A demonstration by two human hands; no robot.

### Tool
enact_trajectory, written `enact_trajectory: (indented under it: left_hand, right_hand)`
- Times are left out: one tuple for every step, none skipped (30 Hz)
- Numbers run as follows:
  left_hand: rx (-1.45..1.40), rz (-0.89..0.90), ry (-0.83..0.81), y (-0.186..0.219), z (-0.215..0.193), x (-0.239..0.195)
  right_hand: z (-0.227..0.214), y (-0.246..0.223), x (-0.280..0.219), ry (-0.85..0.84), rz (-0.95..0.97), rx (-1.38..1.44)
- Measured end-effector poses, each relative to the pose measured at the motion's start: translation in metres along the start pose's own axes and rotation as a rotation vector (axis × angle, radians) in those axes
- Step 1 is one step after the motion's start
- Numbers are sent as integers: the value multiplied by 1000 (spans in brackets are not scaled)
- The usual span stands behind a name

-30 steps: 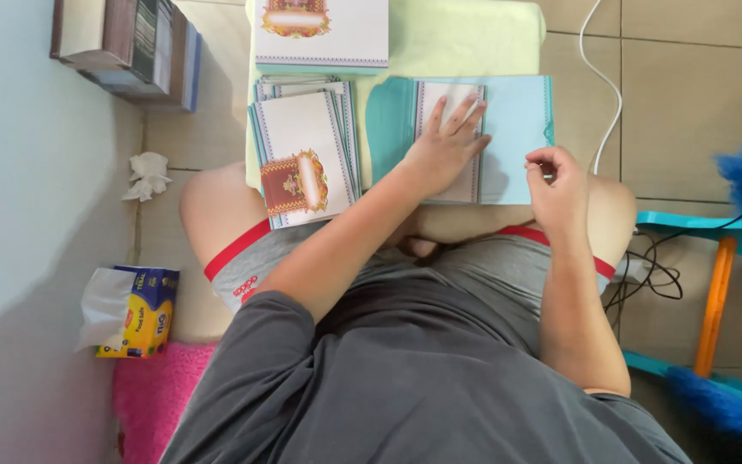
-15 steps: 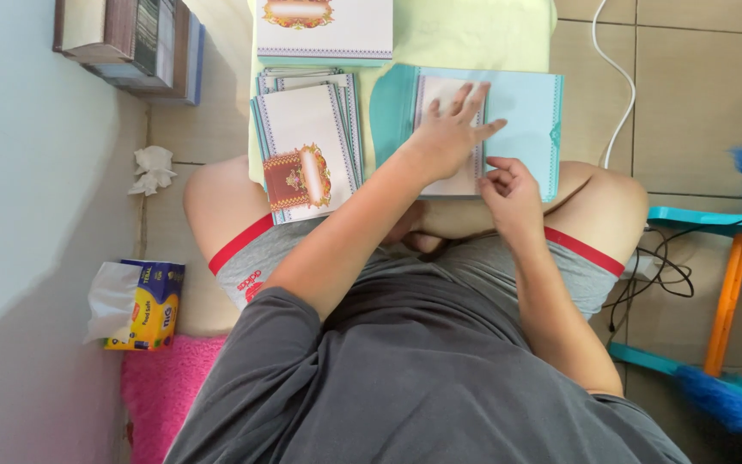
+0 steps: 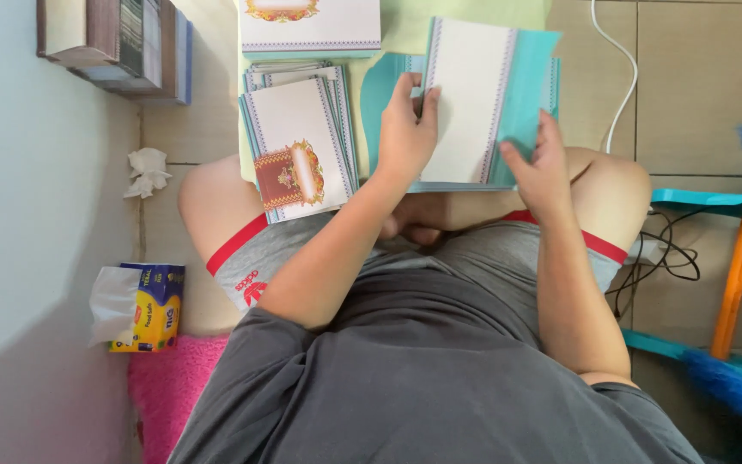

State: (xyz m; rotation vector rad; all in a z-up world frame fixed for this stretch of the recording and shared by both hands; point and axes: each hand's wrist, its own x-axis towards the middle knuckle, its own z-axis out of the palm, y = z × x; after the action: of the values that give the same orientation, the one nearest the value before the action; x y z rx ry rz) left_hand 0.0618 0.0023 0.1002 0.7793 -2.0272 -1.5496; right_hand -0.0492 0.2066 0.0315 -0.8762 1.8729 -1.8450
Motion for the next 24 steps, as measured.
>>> enact_trajectory:
  left_hand:
    - [18, 97, 78, -12, 7, -3]
    - [37, 195, 154, -22, 13, -4]
    - [262, 307, 179, -33, 19, -2]
    - [488, 417, 202, -44, 26, 1]
    - [715, 527, 225, -56, 33, 5]
    - [752, 544, 131, -69, 40, 13]
    - [783, 558, 39, -82, 48, 25]
    - [812, 573, -55, -96, 53, 29]
    - [766, 560, -47, -107, 57, 31]
    - [719, 548, -39, -115, 60, 33]
    - [677, 534, -35, -118, 60, 35]
    - [606, 521, -25, -117, 58, 35]
    - [533, 504, -22, -116, 55, 30]
    - [460, 487, -19, -112, 53, 24]
    - [564, 510, -41, -106, 51, 21]
    - [667, 532, -65, -101, 48, 18]
    - [772, 562, -83, -95, 46, 20]
    - [777, 550, -97, -90, 44, 21]
    - [781, 538, -112, -87, 42, 20]
    - [786, 527, -128, -84, 40, 19]
    - [798, 523, -129, -83, 41, 20]
    - [809, 518, -130, -82, 43, 21]
    - [824, 511, -134, -83, 43, 21]
    - [826, 523, -111, -85, 43, 22]
  right_hand:
    - [6, 3, 5, 1, 18, -90]
    - [11, 3, 9, 2, 37, -181]
    - [18, 0, 10, 1, 57, -271]
    - [24, -4, 9, 6, 89, -284]
    - [29, -9, 9, 9, 120, -297]
    - [32, -16, 8, 13, 150, -310]
    - [33, -23, 5, -32, 92, -404]
    - [33, -30, 1, -78, 32, -498]
    - [32, -36, 0, -123, -34, -595]
    - [30, -41, -4, -186, -137, -675]
    - [29, -44, -9, -250, -239, -750]
    - [28, -45, -11, -315, -341, -823]
    - [25, -44, -9, -334, -338, -838]
    - [22, -41, -4, -353, -335, -853]
    - [21, -37, 2, -374, -335, -864]
    - [22, -32, 7, -366, -316, -871]
    - [24, -27, 18, -354, -306, -880]
    - [25, -22, 30, -342, -296, -889]
    - [27, -16, 45, -348, -352, -965]
    - [32, -10, 60, -352, -409, -1040]
    - [32, -6, 67, -356, -466, -1118]
    - [31, -4, 68, -365, -440, -1126]
    - [32, -2, 66, -376, -411, -1130]
    - [33, -2, 63, -387, -383, -1134]
